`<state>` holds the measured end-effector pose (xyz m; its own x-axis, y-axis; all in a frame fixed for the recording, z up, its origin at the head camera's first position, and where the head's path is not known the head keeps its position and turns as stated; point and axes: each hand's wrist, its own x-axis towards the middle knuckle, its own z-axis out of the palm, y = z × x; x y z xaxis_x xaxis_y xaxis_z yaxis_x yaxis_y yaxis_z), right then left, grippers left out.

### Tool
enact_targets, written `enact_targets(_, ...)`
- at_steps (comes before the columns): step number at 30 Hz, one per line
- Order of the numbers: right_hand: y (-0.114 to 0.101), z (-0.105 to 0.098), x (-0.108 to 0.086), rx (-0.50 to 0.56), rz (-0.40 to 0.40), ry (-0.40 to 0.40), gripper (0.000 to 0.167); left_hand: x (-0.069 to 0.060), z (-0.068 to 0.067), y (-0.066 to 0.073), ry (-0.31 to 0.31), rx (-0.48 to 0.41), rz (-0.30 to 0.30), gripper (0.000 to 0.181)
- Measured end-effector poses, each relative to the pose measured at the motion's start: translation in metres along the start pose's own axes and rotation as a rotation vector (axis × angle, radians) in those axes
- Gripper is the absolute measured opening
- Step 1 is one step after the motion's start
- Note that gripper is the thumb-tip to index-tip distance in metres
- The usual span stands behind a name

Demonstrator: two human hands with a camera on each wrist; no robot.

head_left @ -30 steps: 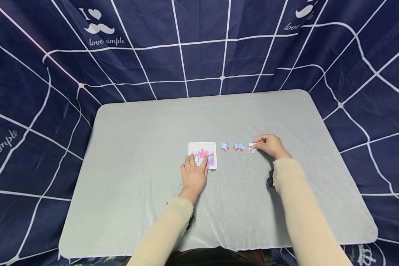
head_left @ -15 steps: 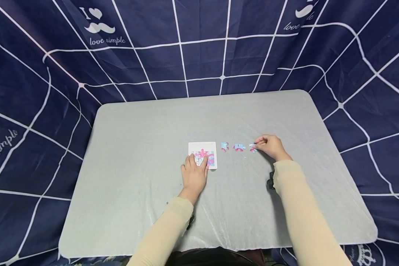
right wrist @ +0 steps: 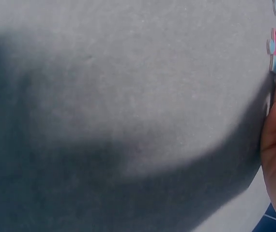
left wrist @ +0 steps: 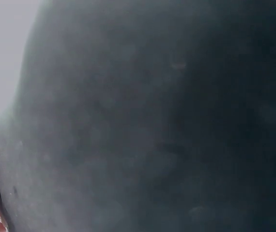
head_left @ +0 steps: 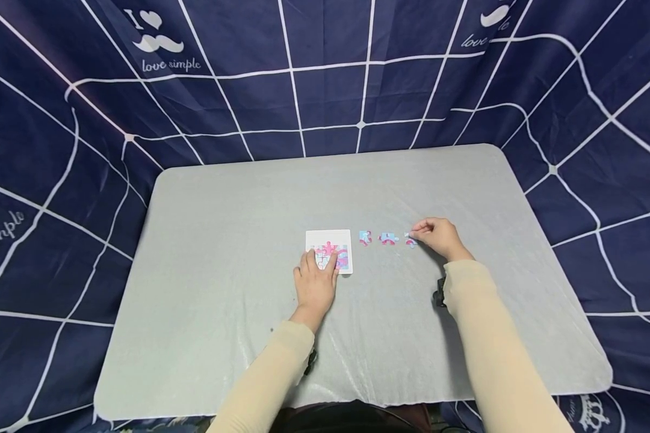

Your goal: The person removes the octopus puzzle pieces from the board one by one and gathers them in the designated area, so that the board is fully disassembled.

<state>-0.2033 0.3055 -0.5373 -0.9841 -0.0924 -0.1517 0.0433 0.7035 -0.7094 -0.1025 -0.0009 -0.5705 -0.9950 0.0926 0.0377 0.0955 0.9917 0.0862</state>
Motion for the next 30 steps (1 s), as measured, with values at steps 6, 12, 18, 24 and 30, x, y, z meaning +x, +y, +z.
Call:
enact_targets(6,-0.002,0.002,0.0,0.001,-0.011,0.024,0.02,0.0,0.001,-0.001,0.029,-0.014,0.002,0.043)
enact_targets(12,-0.009,0.008,0.003,0.036,-0.022,0.051,0.018,0.0,0.0,-0.002,0.034,-0.033,-0.001,0.043)
enact_targets(18,-0.024,0.02,0.007,0.102,-0.049,0.048,0.017,-0.002,0.0,-0.003,0.043,-0.043,0.003,0.043)
enact_targets(24,-0.044,0.039,0.015,0.158,-0.097,0.018,0.015,-0.004,0.001,-0.003,0.04,-0.039,0.013,0.043)
enact_targets(30,-0.065,0.058,0.02,0.175,-0.127,-0.03,0.012,-0.007,-0.001,-0.003,0.03,-0.061,0.017,0.043)
